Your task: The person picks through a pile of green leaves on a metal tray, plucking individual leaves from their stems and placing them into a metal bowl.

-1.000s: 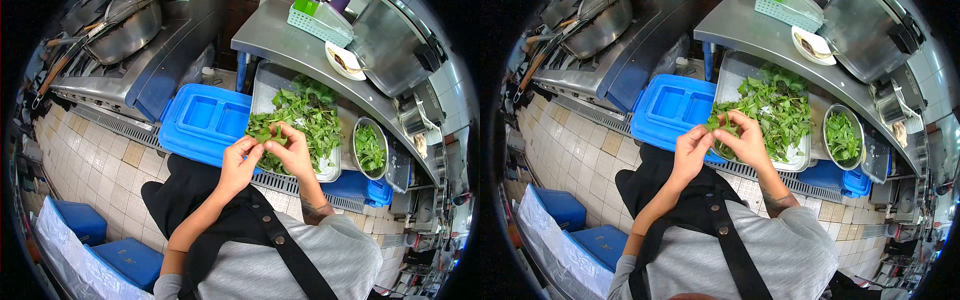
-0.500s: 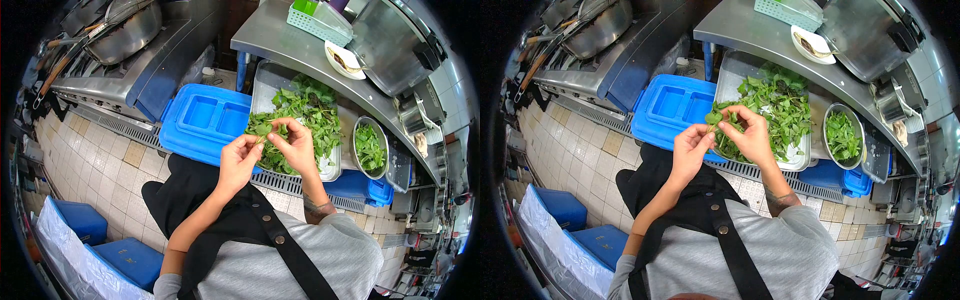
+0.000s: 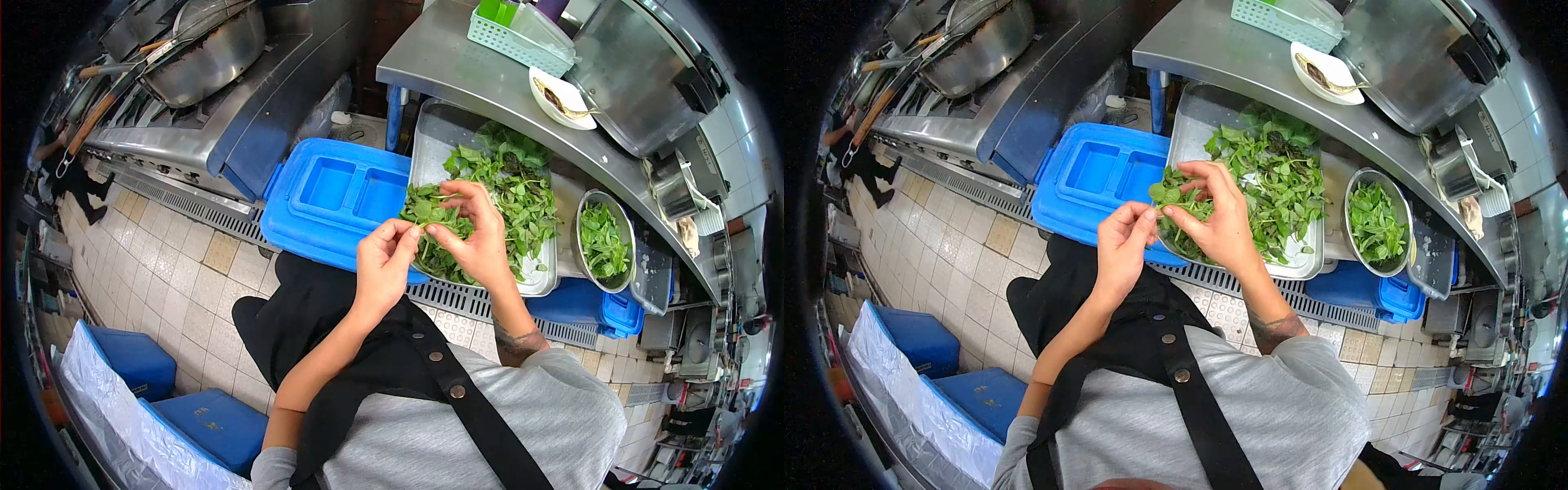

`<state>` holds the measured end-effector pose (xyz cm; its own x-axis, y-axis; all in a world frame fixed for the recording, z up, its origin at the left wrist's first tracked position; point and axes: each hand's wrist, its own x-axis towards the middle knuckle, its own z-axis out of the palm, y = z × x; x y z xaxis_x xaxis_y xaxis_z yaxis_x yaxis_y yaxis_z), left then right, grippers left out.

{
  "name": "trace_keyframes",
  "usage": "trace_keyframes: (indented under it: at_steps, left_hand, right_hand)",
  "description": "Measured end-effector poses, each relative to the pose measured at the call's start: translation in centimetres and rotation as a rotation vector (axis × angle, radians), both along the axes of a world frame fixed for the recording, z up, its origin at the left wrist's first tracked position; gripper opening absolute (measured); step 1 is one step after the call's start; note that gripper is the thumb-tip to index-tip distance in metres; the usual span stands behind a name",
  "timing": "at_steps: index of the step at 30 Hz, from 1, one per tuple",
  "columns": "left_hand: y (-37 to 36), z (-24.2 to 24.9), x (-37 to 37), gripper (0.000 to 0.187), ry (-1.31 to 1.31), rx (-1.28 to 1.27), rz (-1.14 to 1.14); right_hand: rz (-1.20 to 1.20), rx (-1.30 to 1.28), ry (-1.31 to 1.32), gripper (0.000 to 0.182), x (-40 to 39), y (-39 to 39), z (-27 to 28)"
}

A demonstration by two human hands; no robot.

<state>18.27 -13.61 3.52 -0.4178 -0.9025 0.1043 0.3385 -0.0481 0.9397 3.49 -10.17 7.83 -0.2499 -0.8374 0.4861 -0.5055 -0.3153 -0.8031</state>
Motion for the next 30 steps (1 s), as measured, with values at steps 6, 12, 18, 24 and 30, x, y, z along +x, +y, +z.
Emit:
trace_keyframes:
  at_steps: [6, 12, 18, 24, 30]
  left_hand:
    - [-0.1, -0.3, -0.2, 0.014, 0.013, -0.026, 0.036]
    - [-0.1, -0.3, -0.1, 0.014, -0.003, -0.024, 0.033]
    - [-0.1, -0.5, -0.1, 0.015, -0.035, -0.044, 0.041]
    - [0.0, -0.3, -0.1, 0.013, -0.012, -0.033, 0.001]
    - [0.0, -0.7, -0.2, 0.014, 0.028, 0.010, -0.072]
  right_hand:
    - [0.009, -0.127, 0.233, 0.019, -0.5, 0.0, -0.9]
    - [0.023, -0.101, 0.224, 0.015, -0.1, -0.3, -0.9]
    - [0.065, -0.060, 0.254, 0.013, -0.3, -0.4, -1.3]
    - [0.101, 0.006, 0.147, 0.007, -0.3, -0.2, -1.6]
    - [0.193, 0.181, -0.457, 0.005, -0.7, -0.5, -3.1]
